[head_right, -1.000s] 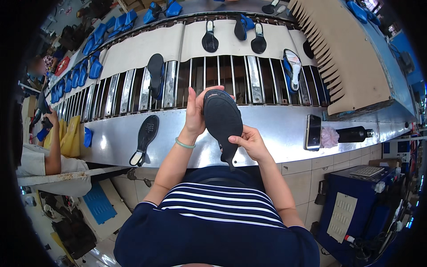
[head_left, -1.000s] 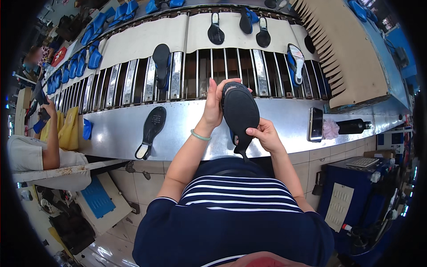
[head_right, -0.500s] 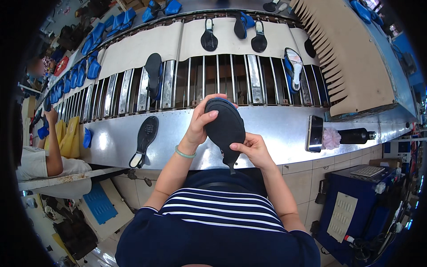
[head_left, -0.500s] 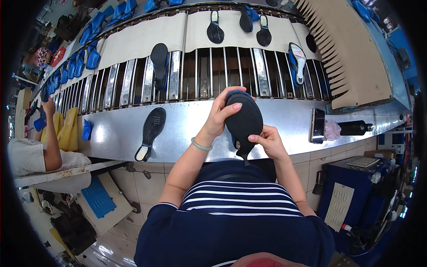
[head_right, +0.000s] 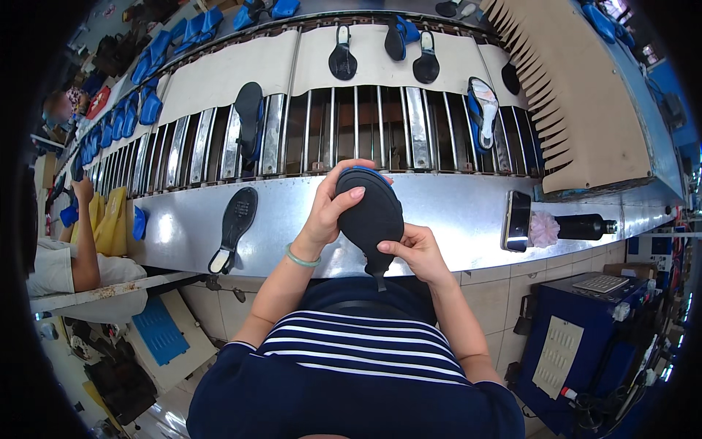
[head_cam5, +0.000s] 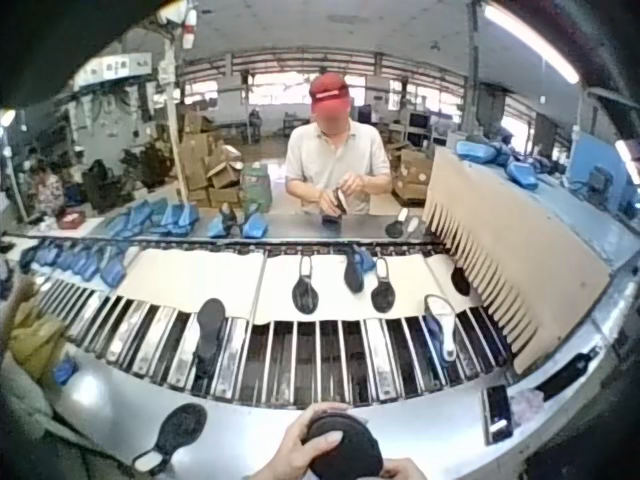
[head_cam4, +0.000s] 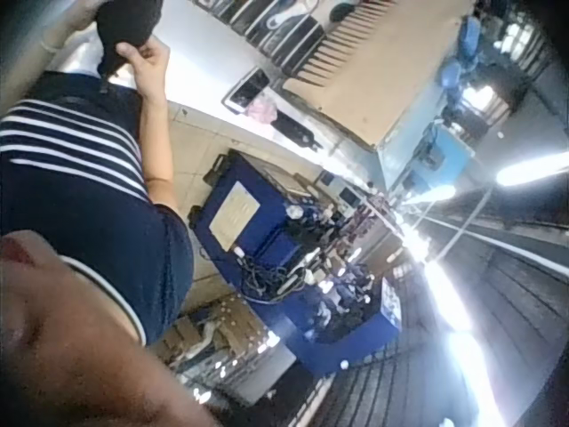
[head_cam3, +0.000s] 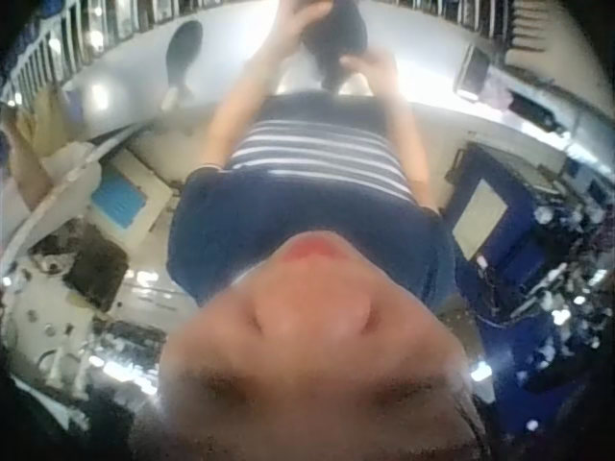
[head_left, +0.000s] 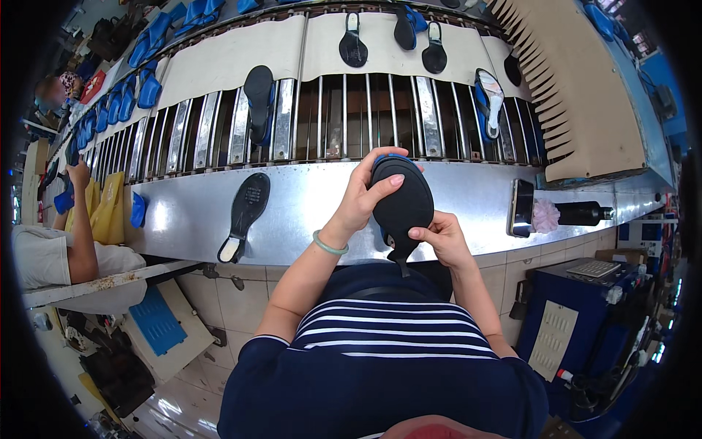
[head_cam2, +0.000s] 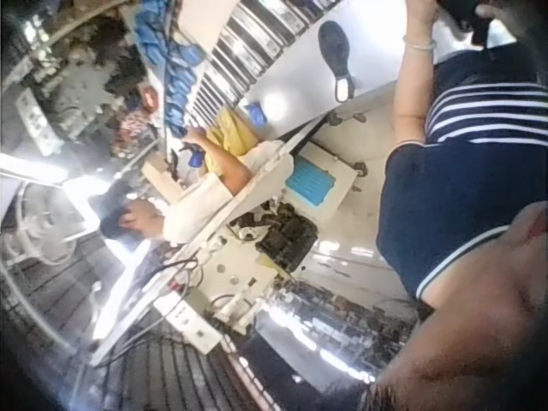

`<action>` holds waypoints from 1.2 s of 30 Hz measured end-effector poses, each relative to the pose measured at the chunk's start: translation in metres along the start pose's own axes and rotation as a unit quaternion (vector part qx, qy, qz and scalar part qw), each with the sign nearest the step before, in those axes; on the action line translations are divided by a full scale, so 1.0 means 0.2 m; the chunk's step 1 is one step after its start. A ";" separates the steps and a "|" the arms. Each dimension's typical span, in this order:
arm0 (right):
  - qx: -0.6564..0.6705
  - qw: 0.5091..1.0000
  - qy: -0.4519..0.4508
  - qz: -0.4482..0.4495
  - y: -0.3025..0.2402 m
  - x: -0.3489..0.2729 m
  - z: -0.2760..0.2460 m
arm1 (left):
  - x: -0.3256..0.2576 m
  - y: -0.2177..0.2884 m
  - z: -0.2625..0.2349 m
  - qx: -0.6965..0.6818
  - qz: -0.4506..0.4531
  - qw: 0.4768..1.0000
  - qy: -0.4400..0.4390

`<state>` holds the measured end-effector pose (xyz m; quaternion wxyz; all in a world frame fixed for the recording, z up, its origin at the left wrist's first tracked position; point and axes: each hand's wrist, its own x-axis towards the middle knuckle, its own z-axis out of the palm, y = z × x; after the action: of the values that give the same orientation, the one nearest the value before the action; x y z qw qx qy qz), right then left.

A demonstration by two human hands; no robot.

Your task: Assembling shoe components on a factory conveyor belt.

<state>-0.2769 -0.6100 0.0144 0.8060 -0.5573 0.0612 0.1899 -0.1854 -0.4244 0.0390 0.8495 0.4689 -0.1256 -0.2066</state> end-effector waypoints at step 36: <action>-0.007 1.000 0.004 0.021 0.02 -0.03 -0.05 | -0.02 -0.05 0.01 0.031 0.004 1.000 -0.002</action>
<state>-0.2836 -0.6195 0.0094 0.7976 -0.5624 0.0744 0.2052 -0.1925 -0.4300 0.0313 0.8350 0.4941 -0.1356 -0.2007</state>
